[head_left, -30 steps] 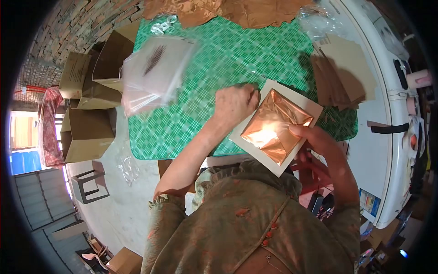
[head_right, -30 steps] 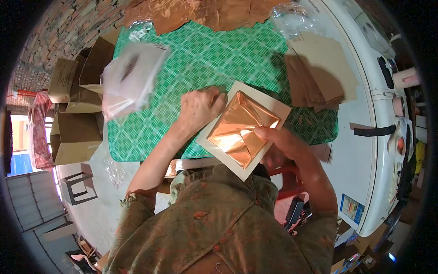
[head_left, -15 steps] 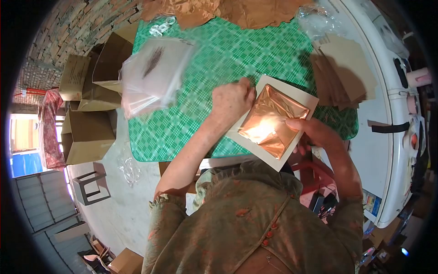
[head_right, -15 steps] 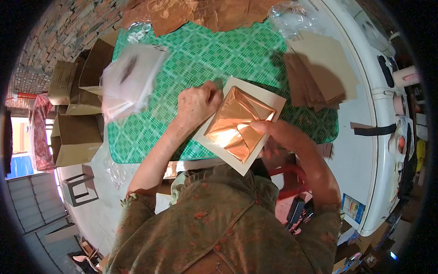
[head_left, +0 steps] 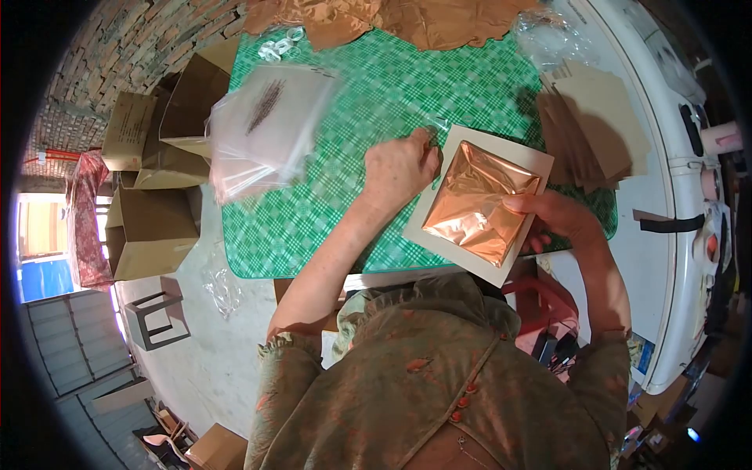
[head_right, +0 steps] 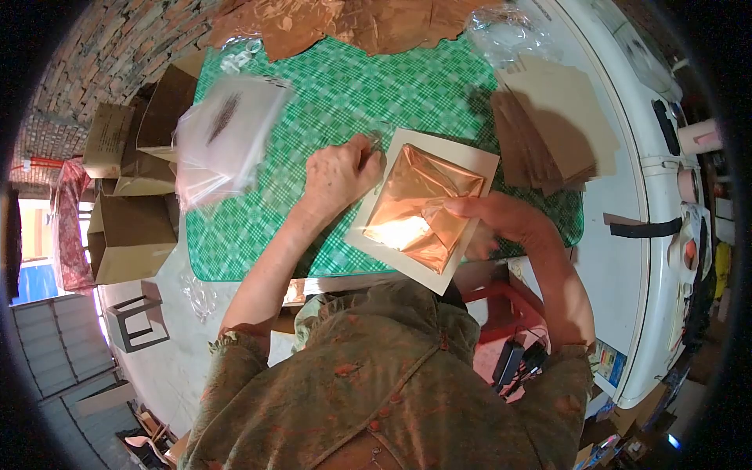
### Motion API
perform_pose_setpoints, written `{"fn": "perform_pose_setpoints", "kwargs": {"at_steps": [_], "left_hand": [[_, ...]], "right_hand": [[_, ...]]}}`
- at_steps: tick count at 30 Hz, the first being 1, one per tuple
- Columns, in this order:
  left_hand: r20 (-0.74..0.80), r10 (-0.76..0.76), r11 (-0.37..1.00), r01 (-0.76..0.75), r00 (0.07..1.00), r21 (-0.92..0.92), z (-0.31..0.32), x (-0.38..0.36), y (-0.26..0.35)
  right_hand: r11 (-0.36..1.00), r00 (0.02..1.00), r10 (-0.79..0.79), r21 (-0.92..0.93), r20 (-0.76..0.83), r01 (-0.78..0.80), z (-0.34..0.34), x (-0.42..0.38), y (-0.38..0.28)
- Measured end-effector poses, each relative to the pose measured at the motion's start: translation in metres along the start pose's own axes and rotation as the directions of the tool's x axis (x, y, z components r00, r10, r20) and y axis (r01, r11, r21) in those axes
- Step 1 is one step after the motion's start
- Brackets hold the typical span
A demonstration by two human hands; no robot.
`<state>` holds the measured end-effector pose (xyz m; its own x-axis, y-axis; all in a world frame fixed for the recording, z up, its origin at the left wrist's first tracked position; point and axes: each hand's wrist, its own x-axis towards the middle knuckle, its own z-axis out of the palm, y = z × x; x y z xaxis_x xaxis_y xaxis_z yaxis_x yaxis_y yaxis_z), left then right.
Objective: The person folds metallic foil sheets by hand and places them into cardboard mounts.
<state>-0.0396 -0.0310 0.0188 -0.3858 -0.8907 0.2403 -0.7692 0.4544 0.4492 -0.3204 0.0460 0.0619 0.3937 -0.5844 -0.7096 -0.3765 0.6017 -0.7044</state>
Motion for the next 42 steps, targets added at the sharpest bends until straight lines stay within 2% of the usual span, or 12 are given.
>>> {"fn": "perform_pose_setpoints", "kwargs": {"at_steps": [13,17,19,23,26,28,32,35,38,41,42], "left_hand": [[-0.026,0.01,1.0,-0.01,1.0,0.022,0.001,-0.002,0.003],[-0.089,0.111,0.993,-0.114,0.99,-0.022,0.0,-0.014,0.006],[-0.05,0.102,0.994,-0.103,0.994,-0.036,-0.007,-0.018,0.009],[0.083,0.035,0.999,-0.034,0.996,-0.005,-0.016,-0.02,0.012],[-0.002,0.16,0.987,-0.16,0.987,-0.029,-0.019,-0.025,0.019],[-0.001,0.161,0.987,-0.161,0.987,-0.018,-0.012,-0.027,0.015],[0.083,0.211,0.975,-0.215,0.974,0.045,-0.027,-0.03,0.022],[0.037,0.326,0.942,-0.328,0.945,0.073,-0.034,-0.036,0.026],[0.152,0.244,0.966,-0.255,0.958,0.053,-0.042,-0.04,0.027],[0.148,0.224,0.967,-0.238,0.963,0.088,-0.043,-0.041,0.024],[0.123,0.233,0.972,-0.236,0.965,0.017,-0.046,-0.042,0.022]], "right_hand": [[0.998,0.995,0.053,-0.045,0.082,-0.049,-0.014,0.018,0.0],[0.996,0.998,0.055,-0.069,-0.022,-0.056,0.009,0.006,-0.001],[0.993,0.995,0.092,-0.075,-0.028,-0.094,0.018,0.004,0.006],[0.996,0.995,0.094,0.01,-0.04,-0.094,0.038,-0.003,0.012],[0.986,0.989,0.133,0.112,-0.07,-0.125,0.061,-0.011,0.006],[0.973,0.982,0.162,0.183,-0.093,-0.143,0.073,-0.016,0.0],[0.962,0.996,0.084,0.264,-0.025,-0.075,0.083,-0.002,0.013],[0.941,0.997,-0.063,0.335,0.032,0.049,0.097,0.003,0.026],[0.925,0.987,-0.151,0.346,-0.047,0.158,0.117,0.007,0.032],[0.851,0.983,-0.168,0.491,-0.078,0.185,0.142,0.01,0.039],[0.817,0.979,-0.186,0.54,-0.087,0.203,0.148,0.012,0.042]]}}
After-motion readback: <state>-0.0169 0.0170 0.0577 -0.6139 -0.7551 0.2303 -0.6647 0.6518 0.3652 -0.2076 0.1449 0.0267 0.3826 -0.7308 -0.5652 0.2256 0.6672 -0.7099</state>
